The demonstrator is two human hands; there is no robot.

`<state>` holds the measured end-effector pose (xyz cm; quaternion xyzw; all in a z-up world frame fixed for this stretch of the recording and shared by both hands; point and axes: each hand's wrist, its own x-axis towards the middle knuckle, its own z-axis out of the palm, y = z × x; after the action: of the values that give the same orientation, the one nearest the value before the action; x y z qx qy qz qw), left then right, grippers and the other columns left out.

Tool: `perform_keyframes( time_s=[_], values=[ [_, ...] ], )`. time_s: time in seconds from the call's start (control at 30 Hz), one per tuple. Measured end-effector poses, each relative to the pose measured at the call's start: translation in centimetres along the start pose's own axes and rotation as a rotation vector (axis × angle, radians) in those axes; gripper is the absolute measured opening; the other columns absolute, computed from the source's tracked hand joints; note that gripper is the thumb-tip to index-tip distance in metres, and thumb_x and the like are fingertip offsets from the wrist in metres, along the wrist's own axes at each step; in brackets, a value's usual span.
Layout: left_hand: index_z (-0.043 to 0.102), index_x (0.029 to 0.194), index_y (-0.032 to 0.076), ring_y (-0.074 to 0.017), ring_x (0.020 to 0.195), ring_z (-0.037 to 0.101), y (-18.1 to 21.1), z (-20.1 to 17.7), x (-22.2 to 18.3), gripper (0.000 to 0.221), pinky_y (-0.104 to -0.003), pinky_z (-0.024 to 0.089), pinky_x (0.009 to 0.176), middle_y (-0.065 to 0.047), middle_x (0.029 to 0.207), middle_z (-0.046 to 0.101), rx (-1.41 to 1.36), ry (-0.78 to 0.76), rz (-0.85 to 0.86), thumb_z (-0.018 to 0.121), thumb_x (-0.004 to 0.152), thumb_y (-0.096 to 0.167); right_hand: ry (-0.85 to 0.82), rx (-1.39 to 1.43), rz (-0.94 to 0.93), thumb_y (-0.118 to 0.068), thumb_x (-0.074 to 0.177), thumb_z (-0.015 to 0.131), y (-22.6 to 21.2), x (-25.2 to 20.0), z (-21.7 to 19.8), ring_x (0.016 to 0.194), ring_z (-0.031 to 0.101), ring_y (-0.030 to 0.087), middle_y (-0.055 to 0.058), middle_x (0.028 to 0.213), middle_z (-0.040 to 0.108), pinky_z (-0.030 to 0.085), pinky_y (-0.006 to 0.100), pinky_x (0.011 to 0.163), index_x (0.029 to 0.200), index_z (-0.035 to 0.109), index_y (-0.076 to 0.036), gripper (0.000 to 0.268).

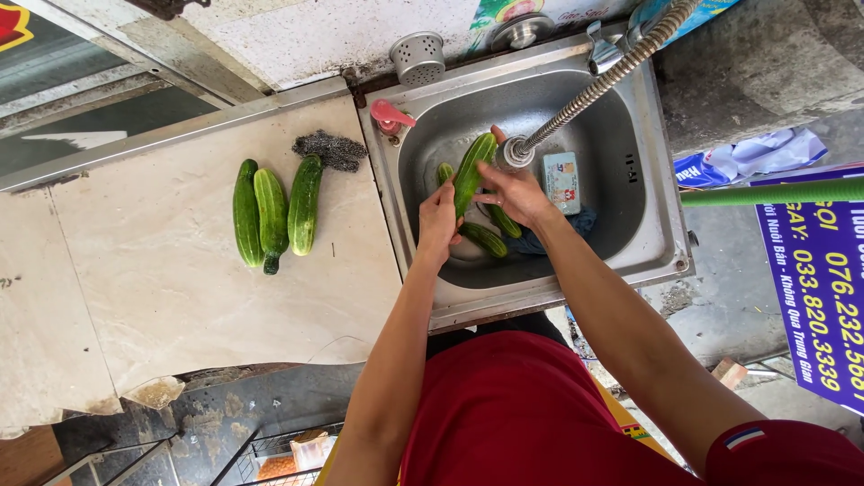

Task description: The recorder retrieves cucumbers from a refrigerator, washes them individually in a sink, and places them on a preparation table.

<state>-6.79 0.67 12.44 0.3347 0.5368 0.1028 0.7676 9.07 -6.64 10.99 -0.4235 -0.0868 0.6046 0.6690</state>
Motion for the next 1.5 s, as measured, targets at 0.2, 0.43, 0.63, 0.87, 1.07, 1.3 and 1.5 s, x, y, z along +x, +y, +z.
perform_keyframes(
  time_s=[0.2, 0.43, 0.63, 0.87, 1.07, 1.3, 1.5],
  values=[
    [0.065, 0.144, 0.017, -0.0196, 0.057, 0.053, -0.7, 0.0, -0.7, 0.048, -0.036, 0.043, 0.046, -0.014, 0.072, 0.055, 0.369, 0.111, 0.252, 0.047, 0.107, 0.042, 0.063, -0.057, 0.007, -0.006, 0.099, 0.065, 0.8, -0.2, -0.1, 0.11, 0.068, 0.023, 0.009, 0.136, 0.057, 0.065, 0.041, 0.081, 0.167, 0.014, -0.031, 0.089],
    [0.064, 0.139, 0.014, -0.0299, 0.112, 0.072, -0.6, 0.5, -1.0, 0.047, -0.037, 0.054, 0.094, -0.02, 0.118, 0.075, 0.489, 0.169, 0.453, 0.047, 0.105, 0.04, 0.002, -0.071, 0.012, -0.003, 0.099, 0.066, 0.6, -0.3, -0.3, 0.109, 0.066, 0.024, 0.013, 0.135, 0.059, 0.059, 0.036, 0.076, 0.167, 0.012, -0.034, 0.092],
    [0.065, 0.138, 0.013, -0.0325, 0.117, 0.07, -1.4, 0.4, -0.6, 0.043, -0.037, 0.054, 0.095, -0.02, 0.123, 0.073, 0.51, 0.178, 0.542, 0.049, 0.105, 0.036, 0.027, -0.115, 0.048, -0.004, 0.097, 0.065, 0.4, -0.6, -0.3, 0.113, 0.067, 0.024, 0.014, 0.138, 0.057, 0.063, 0.04, 0.083, 0.166, 0.01, -0.035, 0.093],
    [0.066, 0.137, 0.014, -0.0336, 0.117, 0.07, -1.3, 0.3, -0.6, 0.042, -0.038, 0.054, 0.094, -0.021, 0.121, 0.073, 0.516, 0.181, 0.553, 0.05, 0.105, 0.036, 0.038, -0.229, 0.052, -0.005, 0.097, 0.065, 0.1, -1.0, 0.6, 0.109, 0.066, 0.019, 0.01, 0.138, 0.057, 0.06, 0.038, 0.084, 0.162, 0.006, -0.04, 0.094],
    [0.062, 0.141, 0.021, -0.037, 0.101, 0.076, 0.2, 2.5, -2.1, 0.045, -0.042, 0.056, 0.088, -0.025, 0.102, 0.076, 0.614, 0.189, 0.307, 0.046, 0.103, 0.04, 0.417, 0.012, 0.034, -0.036, 0.102, 0.056, 4.8, 2.8, -4.1, 0.091, 0.07, 0.023, 0.012, 0.114, 0.069, 0.057, 0.036, 0.069, 0.145, 0.049, -0.011, 0.05],
    [0.066, 0.142, 0.023, -0.0369, 0.096, 0.07, -5.1, 4.1, 2.0, 0.041, -0.043, 0.055, 0.079, -0.019, 0.105, 0.076, 0.642, 0.209, 0.556, 0.05, 0.107, 0.038, 0.466, -0.035, -0.12, -0.027, 0.102, 0.078, 4.9, 6.5, -6.0, 0.076, 0.064, 0.031, 0.013, 0.096, 0.06, 0.059, 0.049, 0.065, 0.126, 0.046, 0.003, 0.05],
    [0.06, 0.141, 0.014, -0.0112, 0.057, 0.048, -3.0, 3.1, 3.6, 0.043, -0.026, 0.029, 0.039, 0.0, 0.071, 0.054, -0.206, -0.02, -0.127, 0.049, 0.109, 0.04, 0.427, 0.145, -0.054, -0.03, 0.09, 0.068, 0.5, 1.8, 4.7, 0.074, 0.066, 0.024, 0.014, 0.094, 0.067, 0.057, 0.043, 0.064, 0.13, 0.042, -0.047, 0.05]
  ],
)
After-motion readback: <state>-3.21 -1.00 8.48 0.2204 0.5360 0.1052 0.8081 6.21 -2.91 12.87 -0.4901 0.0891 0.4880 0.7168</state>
